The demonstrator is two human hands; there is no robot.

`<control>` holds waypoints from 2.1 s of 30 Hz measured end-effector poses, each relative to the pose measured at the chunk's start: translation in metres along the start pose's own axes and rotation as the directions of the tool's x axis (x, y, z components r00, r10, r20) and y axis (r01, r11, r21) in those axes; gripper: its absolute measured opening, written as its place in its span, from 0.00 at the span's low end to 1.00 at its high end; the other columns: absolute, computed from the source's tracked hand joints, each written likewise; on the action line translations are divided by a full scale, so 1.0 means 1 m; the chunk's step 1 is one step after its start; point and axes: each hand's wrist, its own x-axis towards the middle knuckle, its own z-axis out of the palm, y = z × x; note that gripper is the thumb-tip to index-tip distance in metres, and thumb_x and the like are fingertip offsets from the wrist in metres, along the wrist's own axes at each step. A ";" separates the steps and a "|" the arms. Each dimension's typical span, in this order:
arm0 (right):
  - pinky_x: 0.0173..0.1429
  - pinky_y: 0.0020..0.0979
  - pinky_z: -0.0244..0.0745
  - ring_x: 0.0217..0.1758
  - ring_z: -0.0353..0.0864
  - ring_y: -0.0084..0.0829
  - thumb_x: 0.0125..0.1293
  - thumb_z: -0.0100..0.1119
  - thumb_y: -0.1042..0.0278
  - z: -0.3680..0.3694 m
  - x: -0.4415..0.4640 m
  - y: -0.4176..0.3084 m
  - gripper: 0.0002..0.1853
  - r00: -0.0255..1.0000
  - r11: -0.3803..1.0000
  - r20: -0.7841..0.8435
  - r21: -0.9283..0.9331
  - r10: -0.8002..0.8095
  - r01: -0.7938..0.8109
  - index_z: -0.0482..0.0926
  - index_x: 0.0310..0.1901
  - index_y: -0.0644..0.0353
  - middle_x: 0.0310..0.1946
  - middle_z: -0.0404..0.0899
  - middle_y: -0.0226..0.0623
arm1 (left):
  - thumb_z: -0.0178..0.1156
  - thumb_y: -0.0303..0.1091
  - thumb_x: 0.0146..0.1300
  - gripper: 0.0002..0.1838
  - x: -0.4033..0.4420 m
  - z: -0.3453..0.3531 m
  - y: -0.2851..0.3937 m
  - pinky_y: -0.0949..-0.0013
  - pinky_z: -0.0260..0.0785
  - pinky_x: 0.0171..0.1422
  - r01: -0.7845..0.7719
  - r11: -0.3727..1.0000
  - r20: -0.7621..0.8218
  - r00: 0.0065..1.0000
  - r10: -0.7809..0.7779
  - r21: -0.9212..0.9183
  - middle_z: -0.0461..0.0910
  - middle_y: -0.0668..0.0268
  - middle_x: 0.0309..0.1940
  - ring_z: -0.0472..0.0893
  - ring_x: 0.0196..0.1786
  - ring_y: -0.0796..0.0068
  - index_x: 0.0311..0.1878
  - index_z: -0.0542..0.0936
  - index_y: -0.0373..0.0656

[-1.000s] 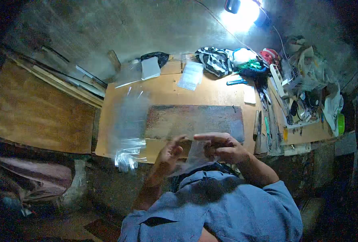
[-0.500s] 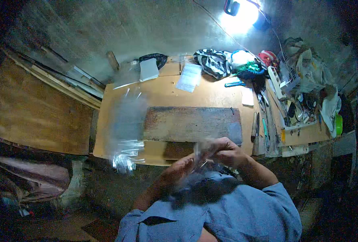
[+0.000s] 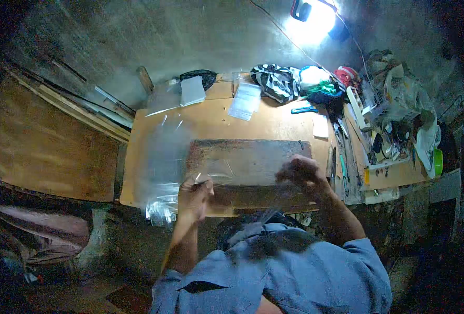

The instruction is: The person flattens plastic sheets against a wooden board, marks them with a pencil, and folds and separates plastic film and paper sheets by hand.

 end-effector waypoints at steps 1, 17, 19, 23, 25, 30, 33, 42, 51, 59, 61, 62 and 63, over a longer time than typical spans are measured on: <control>0.52 0.37 0.74 0.45 0.79 0.34 0.52 0.68 0.48 -0.004 0.006 0.002 0.27 0.998 1.000 -0.055 -0.026 0.016 -0.018 0.75 0.41 0.66 0.41 0.78 0.43 | 0.62 0.23 0.60 0.04 0.007 0.005 0.014 0.71 0.70 0.39 -0.028 0.977 -0.049 0.998 0.039 0.212 0.79 0.66 0.28 0.76 0.31 0.77 0.37 0.80 0.41; 0.41 0.29 0.74 0.36 0.80 0.31 0.65 0.57 0.73 0.007 0.128 -0.084 0.03 0.756 0.513 -0.177 -0.826 -0.631 0.235 0.78 0.37 0.62 0.36 0.81 0.39 | 0.61 0.32 0.63 0.06 0.100 0.053 0.129 0.66 0.68 0.59 -0.732 0.539 0.162 0.643 0.748 0.416 0.80 0.62 0.46 0.76 0.53 0.70 0.40 0.79 0.41; 0.42 0.28 0.75 0.39 0.81 0.31 0.64 0.58 0.75 -0.008 0.105 -0.064 0.03 0.744 0.374 -0.093 -0.901 -0.662 0.221 0.78 0.38 0.63 0.37 0.81 0.41 | 0.62 0.26 0.60 0.05 0.072 0.056 0.113 0.64 0.64 0.62 -0.698 0.588 0.153 0.688 0.710 0.408 0.78 0.62 0.46 0.74 0.56 0.69 0.39 0.79 0.41; 0.44 0.29 0.78 0.42 0.83 0.32 0.61 0.59 0.80 -0.017 0.057 -0.012 0.06 0.872 0.594 -0.282 -0.804 -0.400 0.012 0.79 0.39 0.63 0.41 0.82 0.43 | 0.62 0.18 0.53 0.08 0.043 0.030 0.060 0.58 0.60 0.67 -0.547 0.475 0.256 0.797 0.547 0.689 0.76 0.59 0.49 0.70 0.62 0.60 0.36 0.80 0.42; 0.43 0.30 0.78 0.42 0.83 0.34 0.60 0.61 0.78 -0.027 0.044 0.019 0.06 0.880 0.531 -0.281 -0.846 -0.382 -0.039 0.79 0.39 0.61 0.42 0.82 0.41 | 0.62 0.18 0.52 0.08 0.040 0.016 0.029 0.57 0.60 0.67 -0.498 0.441 0.268 0.832 0.486 0.747 0.76 0.58 0.50 0.70 0.63 0.57 0.35 0.80 0.42; 0.45 0.32 0.78 0.43 0.83 0.39 0.59 0.63 0.74 -0.061 0.030 0.086 0.07 0.899 0.444 -0.313 -0.883 -0.306 -0.156 0.80 0.40 0.58 0.44 0.81 0.40 | 0.64 0.21 0.50 0.08 0.056 -0.016 -0.039 0.57 0.62 0.67 -0.426 0.410 0.288 0.889 0.357 0.806 0.76 0.57 0.52 0.70 0.64 0.55 0.34 0.81 0.42; 0.52 0.36 0.76 0.49 0.80 0.42 0.54 0.61 0.71 -0.070 0.027 0.100 0.13 0.945 0.362 -0.282 -0.909 -0.168 -0.207 0.80 0.43 0.55 0.48 0.80 0.37 | 0.66 0.23 0.50 0.07 0.069 -0.035 -0.063 0.54 0.62 0.66 -0.434 0.327 0.340 0.889 0.307 0.839 0.75 0.56 0.53 0.69 0.64 0.52 0.33 0.81 0.44; 0.65 0.40 0.65 0.61 0.73 0.39 0.54 0.57 0.66 -0.057 0.018 0.099 0.15 0.939 -0.058 -0.316 -0.944 -0.135 -0.326 0.79 0.46 0.50 0.54 0.77 0.35 | 0.58 0.30 0.56 0.15 0.054 -0.061 -0.057 0.47 0.50 0.72 -0.435 0.199 0.451 0.891 -0.042 0.878 0.69 0.53 0.62 0.62 0.69 0.47 0.48 0.79 0.47; 0.73 0.56 0.47 0.74 0.56 0.43 0.67 0.46 0.43 -0.028 0.051 0.163 0.29 0.968 -0.280 -0.250 -0.930 0.008 -0.238 0.62 0.68 0.38 0.70 0.59 0.41 | 0.58 0.52 0.61 0.37 0.083 -0.021 -0.084 0.39 0.34 0.75 -0.489 -0.087 0.469 0.865 -0.180 0.868 0.48 0.55 0.75 0.46 0.76 0.48 0.73 0.57 0.66; 0.73 0.60 0.41 0.76 0.52 0.42 0.67 0.41 0.36 -0.044 0.040 0.166 0.33 0.916 -0.395 -0.398 -0.835 -0.047 -0.382 0.57 0.71 0.36 0.72 0.55 0.40 | 0.46 0.63 0.64 0.35 0.108 -0.030 -0.096 0.36 0.32 0.74 -0.532 -0.249 0.513 0.846 -0.143 0.809 0.44 0.61 0.76 0.44 0.77 0.51 0.74 0.53 0.69; 0.73 0.58 0.41 0.76 0.50 0.42 0.67 0.43 0.37 -0.038 0.020 0.168 0.33 0.909 -0.385 -0.415 -0.833 -0.042 -0.398 0.57 0.71 0.36 0.73 0.54 0.39 | 0.46 0.63 0.64 0.35 0.109 -0.035 -0.100 0.36 0.31 0.74 -0.535 -0.238 0.511 0.845 -0.160 0.811 0.43 0.61 0.76 0.44 0.77 0.52 0.74 0.53 0.69; 0.73 0.58 0.41 0.76 0.50 0.42 0.67 0.43 0.37 -0.034 0.014 0.167 0.33 0.904 -0.383 -0.427 -0.831 -0.028 -0.404 0.57 0.71 0.36 0.73 0.54 0.39 | 0.46 0.63 0.64 0.36 0.110 -0.034 -0.101 0.36 0.31 0.74 -0.534 -0.232 0.510 0.845 -0.160 0.813 0.43 0.62 0.77 0.43 0.77 0.52 0.74 0.53 0.69; 0.73 0.58 0.41 0.76 0.50 0.41 0.67 0.43 0.37 -0.031 0.008 0.167 0.33 0.903 -0.374 -0.425 -0.829 -0.058 -0.415 0.57 0.71 0.36 0.73 0.54 0.39 | 0.47 0.62 0.64 0.35 0.110 -0.032 -0.099 0.36 0.31 0.74 -0.522 -0.242 0.492 0.852 -0.178 0.818 0.43 0.62 0.77 0.42 0.77 0.52 0.74 0.53 0.69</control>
